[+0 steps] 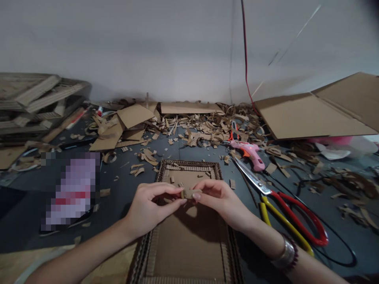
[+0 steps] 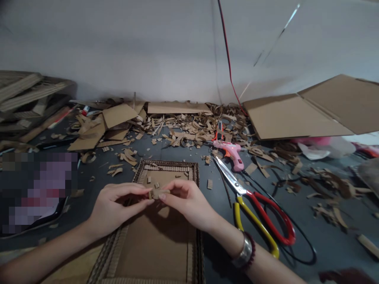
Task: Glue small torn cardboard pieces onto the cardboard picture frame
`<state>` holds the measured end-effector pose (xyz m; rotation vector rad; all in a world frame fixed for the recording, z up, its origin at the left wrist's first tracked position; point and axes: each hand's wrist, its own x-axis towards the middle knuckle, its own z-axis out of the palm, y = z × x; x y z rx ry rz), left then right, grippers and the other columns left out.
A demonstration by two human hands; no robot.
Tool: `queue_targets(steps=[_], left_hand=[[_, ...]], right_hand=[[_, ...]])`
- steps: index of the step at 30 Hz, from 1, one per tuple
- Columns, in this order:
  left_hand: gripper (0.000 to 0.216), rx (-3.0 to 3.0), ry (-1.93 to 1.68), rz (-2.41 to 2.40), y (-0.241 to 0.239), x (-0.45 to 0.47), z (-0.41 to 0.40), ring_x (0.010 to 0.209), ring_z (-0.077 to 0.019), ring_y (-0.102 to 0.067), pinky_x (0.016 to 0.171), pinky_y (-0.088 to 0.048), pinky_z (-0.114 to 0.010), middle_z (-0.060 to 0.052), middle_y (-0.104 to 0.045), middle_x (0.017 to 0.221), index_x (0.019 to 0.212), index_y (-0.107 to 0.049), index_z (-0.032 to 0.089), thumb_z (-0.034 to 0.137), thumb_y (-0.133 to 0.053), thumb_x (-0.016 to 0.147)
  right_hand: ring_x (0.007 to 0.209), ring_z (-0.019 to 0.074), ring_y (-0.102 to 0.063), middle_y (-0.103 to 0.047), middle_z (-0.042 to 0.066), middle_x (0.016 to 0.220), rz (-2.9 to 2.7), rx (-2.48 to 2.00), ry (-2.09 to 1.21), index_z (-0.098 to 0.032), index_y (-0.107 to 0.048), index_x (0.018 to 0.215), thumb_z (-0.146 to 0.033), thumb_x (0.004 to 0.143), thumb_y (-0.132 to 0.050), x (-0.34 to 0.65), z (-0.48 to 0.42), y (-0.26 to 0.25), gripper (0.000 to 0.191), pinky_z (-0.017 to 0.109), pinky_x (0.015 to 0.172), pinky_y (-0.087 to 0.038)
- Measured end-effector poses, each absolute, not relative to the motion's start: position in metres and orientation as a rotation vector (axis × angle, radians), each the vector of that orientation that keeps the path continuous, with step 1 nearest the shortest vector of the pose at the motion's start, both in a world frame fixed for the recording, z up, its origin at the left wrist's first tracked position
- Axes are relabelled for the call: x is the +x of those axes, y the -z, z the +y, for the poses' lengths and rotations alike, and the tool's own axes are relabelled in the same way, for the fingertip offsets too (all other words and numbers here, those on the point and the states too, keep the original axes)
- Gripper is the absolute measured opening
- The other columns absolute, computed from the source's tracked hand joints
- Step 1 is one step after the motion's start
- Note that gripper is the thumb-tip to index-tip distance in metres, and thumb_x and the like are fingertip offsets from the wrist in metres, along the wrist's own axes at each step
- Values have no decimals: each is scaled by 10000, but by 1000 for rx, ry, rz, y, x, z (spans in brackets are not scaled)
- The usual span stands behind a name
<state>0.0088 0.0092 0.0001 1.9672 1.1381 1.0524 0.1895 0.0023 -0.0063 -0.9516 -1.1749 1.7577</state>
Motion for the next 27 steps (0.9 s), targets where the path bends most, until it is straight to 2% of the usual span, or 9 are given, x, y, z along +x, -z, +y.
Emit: queue_targets(steps=[5, 11, 23, 27], left_hand=[[72, 2149, -1047, 1136, 3, 7, 9, 558, -151, -667, 553, -535, -199, -52, -731, 691, 706, -713, 170, 198, -680, 648], [80, 2191, -990, 1083, 4, 6, 9, 549, -137, -650, 543, -514, -191, -58, -715, 667, 727, -692, 140, 193, -656, 679], [66, 2251, -1116, 951, 11, 7, 10, 505, -108, -618, 493, -501, -175, -39, -680, 613, 720, -667, 117, 109, -652, 656], [89, 2269, -1179, 934, 10, 8, 7, 516, -110, -625, 486, -507, -164, -57, -683, 628, 736, -662, 97, 100, -662, 647]], right_hand=[[725, 76, -576, -623, 1, 802, -1150, -930, -1764, -158, -590, 636, -216, 692, -669, 188, -1, 6, 114, 195, 716, -444], [750, 74, -574, -611, -4, 808, -1190, -936, -1753, -157, -591, 642, -190, 704, -656, 188, -1, 7, 96, 192, 732, -443], [787, 95, -572, -636, -4, 807, -1247, -936, -1733, -184, -643, 679, -173, 684, -650, 188, -3, 12, 14, 222, 763, -432], [676, 94, -555, -641, -11, 744, -1161, -968, -1741, -209, -680, 779, -148, 656, -567, 192, -2, 19, 178, 218, 661, -436]])
